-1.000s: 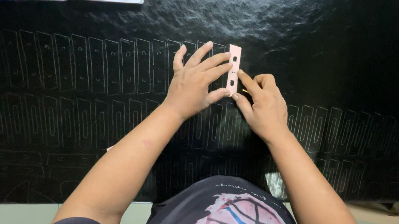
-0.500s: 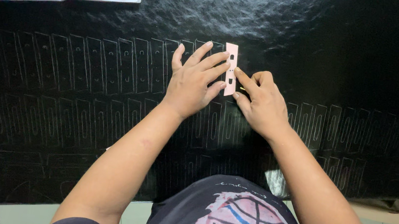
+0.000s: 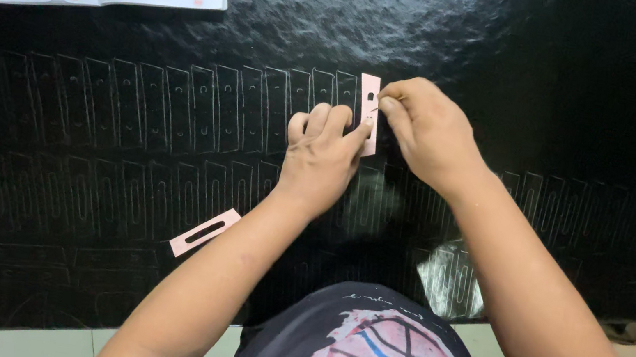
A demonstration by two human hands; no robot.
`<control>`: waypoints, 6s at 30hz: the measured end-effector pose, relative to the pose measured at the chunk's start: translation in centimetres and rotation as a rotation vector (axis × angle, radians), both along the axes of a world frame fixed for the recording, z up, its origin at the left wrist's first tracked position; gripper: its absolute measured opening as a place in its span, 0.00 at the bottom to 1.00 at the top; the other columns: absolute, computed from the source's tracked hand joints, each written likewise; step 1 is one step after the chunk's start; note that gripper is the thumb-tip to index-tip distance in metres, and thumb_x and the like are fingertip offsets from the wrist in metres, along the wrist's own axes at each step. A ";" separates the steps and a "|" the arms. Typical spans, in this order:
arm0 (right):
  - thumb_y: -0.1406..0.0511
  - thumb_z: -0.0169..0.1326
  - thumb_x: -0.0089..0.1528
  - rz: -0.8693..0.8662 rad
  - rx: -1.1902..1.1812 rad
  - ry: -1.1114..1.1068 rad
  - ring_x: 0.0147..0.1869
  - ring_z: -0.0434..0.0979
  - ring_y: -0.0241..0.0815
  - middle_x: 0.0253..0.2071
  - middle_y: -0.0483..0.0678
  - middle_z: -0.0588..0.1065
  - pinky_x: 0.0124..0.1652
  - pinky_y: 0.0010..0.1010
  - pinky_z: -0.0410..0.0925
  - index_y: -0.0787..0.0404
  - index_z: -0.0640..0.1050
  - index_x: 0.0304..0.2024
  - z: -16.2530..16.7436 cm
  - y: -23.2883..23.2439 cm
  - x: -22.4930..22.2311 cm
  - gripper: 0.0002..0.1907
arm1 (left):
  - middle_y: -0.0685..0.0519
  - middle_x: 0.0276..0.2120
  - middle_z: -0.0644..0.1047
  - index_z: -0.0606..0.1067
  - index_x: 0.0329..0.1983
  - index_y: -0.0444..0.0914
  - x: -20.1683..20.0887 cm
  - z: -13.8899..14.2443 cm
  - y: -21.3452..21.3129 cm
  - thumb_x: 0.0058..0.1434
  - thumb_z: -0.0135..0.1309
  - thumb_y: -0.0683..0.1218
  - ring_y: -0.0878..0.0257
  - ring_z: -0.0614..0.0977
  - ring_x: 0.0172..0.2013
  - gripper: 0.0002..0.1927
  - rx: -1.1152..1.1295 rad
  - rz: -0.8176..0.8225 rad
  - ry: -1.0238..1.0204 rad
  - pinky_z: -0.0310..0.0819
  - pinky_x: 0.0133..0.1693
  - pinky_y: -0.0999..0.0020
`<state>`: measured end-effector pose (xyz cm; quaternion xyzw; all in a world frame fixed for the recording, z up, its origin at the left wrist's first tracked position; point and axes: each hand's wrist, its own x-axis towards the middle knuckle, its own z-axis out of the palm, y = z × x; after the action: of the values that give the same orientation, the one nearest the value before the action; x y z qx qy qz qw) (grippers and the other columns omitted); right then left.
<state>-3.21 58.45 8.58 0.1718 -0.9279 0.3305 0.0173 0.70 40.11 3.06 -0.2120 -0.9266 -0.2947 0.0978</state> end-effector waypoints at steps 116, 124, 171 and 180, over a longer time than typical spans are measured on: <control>0.69 0.57 0.70 -0.095 -0.030 0.078 0.40 0.82 0.48 0.40 0.52 0.79 0.40 0.33 0.73 0.64 0.80 0.44 -2.6 -0.7 -0.1 0.04 | 0.58 0.67 0.68 0.80 0.42 0.46 -3.4 -1.6 -2.4 0.53 0.67 0.54 0.50 0.58 0.72 0.17 0.033 -0.131 -0.149 0.39 0.67 0.29; 0.70 0.58 0.69 0.015 0.015 0.192 0.42 0.80 0.51 0.41 0.52 0.77 0.41 0.36 0.73 0.64 0.78 0.45 -2.9 -1.3 -0.9 0.04 | 0.58 0.67 0.68 0.80 0.43 0.46 -3.5 -1.7 -2.5 0.53 0.67 0.54 0.49 0.58 0.72 0.17 0.030 -0.131 -0.149 0.39 0.67 0.29; 0.64 0.64 0.59 -0.181 0.087 -0.035 0.45 0.76 0.48 0.46 0.53 0.72 0.43 0.36 0.71 0.56 0.80 0.58 -3.9 4.0 4.8 0.23 | 0.63 0.63 0.73 0.79 0.53 0.50 -4.1 -1.7 2.0 0.57 0.65 0.56 0.56 0.63 0.71 0.21 0.063 -0.113 -0.092 0.36 0.69 0.32; 0.65 0.65 0.58 -0.196 0.093 0.001 0.46 0.74 0.49 0.45 0.52 0.72 0.44 0.37 0.70 0.56 0.81 0.57 -4.3 3.8 4.9 0.22 | 0.63 0.64 0.73 0.79 0.56 0.50 -4.1 -1.8 1.9 0.59 0.65 0.57 0.56 0.62 0.72 0.22 0.019 -0.129 -0.066 0.36 0.69 0.31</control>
<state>1.70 62.21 4.25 0.0811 -0.9546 0.2837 0.0419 -3.42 42.05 1.23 -0.2604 -0.9111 -0.3157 0.0502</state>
